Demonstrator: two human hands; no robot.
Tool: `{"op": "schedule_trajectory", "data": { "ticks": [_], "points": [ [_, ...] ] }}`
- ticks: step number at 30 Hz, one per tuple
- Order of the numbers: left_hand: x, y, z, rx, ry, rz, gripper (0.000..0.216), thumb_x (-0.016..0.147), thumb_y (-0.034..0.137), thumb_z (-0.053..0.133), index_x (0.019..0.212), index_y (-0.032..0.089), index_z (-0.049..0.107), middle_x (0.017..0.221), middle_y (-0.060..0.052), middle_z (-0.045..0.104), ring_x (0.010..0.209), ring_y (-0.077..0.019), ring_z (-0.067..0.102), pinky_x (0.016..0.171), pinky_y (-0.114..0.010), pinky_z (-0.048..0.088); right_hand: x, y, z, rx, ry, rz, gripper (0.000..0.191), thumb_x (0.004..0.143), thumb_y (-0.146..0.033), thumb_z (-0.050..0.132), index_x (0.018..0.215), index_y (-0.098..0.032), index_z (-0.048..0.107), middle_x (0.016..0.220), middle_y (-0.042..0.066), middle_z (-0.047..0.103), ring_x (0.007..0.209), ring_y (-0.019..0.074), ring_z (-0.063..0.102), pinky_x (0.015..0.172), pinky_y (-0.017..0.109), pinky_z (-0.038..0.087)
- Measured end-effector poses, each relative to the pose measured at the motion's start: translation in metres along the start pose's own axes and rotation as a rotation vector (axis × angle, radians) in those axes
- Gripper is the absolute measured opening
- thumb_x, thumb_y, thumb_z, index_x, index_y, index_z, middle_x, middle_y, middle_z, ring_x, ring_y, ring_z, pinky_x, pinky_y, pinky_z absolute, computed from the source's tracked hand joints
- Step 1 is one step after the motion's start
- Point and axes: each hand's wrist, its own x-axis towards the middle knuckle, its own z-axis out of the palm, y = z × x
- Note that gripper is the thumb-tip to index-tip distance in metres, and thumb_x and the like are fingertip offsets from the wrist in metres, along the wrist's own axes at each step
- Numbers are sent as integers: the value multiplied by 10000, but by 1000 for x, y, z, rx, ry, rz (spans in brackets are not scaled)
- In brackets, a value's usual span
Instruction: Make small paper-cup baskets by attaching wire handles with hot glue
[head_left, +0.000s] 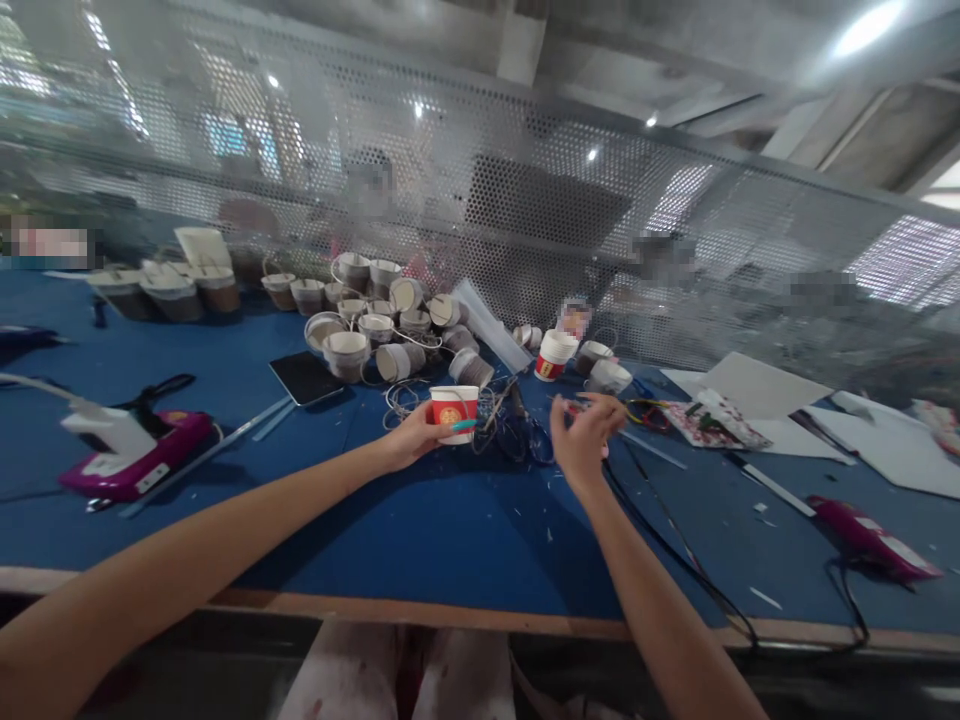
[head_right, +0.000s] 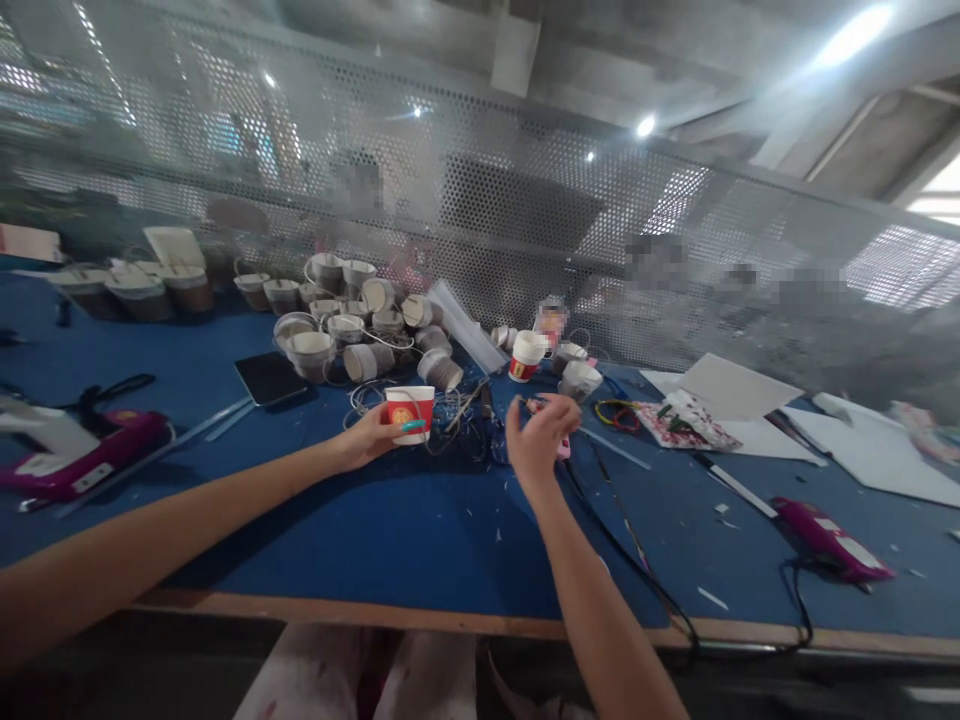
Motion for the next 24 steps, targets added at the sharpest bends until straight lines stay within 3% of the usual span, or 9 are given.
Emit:
{"op": "schedule_trajectory", "data": {
  "ticks": [2, 5, 10, 14, 16, 21, 24],
  "points": [
    [0, -1, 0, 5, -10, 15, 597, 459, 226, 848, 987, 146, 581, 885, -58, 680, 797, -193, 650, 783, -332, 486, -17, -25, 1, 309, -266, -120, 334, 799, -434, 525, 972, -161, 442, 1014, 139, 535, 974, 246, 522, 873, 454, 422],
    [0, -2, 1, 42, -13, 53, 626, 454, 297, 853, 991, 136, 577, 895, -64, 665, 777, -168, 634, 753, -296, 477, -42, -51, 7, 695, -679, -73, 310, 816, -408, 543, 1011, -202, 419, 934, 61, 588, 844, 171, 582, 787, 362, 481],
    [3, -8, -2, 155, 55, 98, 594, 493, 312, 834, 993, 131, 569, 880, -56, 655, 759, -144, 611, 706, -252, 458, -58, -60, 16, 923, -905, 178, 338, 712, -433, 659, 866, -209, 459, 705, -21, 585, 615, 121, 571, 596, 274, 478],
    [5, -9, -2, 120, 45, 80, 575, 495, 304, 834, 983, 137, 578, 863, -52, 665, 737, -141, 617, 698, -252, 455, -50, -64, 9, 1074, -1131, 323, 328, 739, -490, 622, 692, -182, 519, 425, -93, 428, 344, 59, 364, 428, 237, 413],
    [4, -7, 0, 72, 28, 70, 566, 490, 305, 839, 970, 140, 588, 878, -60, 671, 746, -146, 626, 711, -259, 457, -44, -66, 2, 1177, -1162, 354, 368, 780, -519, 569, 649, -177, 534, 364, -106, 360, 298, 48, 285, 391, 229, 388],
    [1, -4, 4, 31, 27, 38, 582, 476, 303, 848, 971, 129, 595, 870, -63, 679, 750, -156, 634, 719, -274, 467, -35, -64, -7, 1329, -961, 447, 353, 773, -502, 604, 636, -187, 519, 366, -106, 349, 298, 41, 252, 336, 192, 296],
    [2, -4, 3, 42, 31, 33, 543, 507, 283, 837, 969, 124, 600, 858, -61, 684, 738, -150, 631, 716, -273, 465, -32, -61, -5, 1346, -912, 462, 337, 774, -478, 619, 635, -185, 525, 372, -102, 347, 302, 41, 252, 322, 185, 281]
  ]
}}
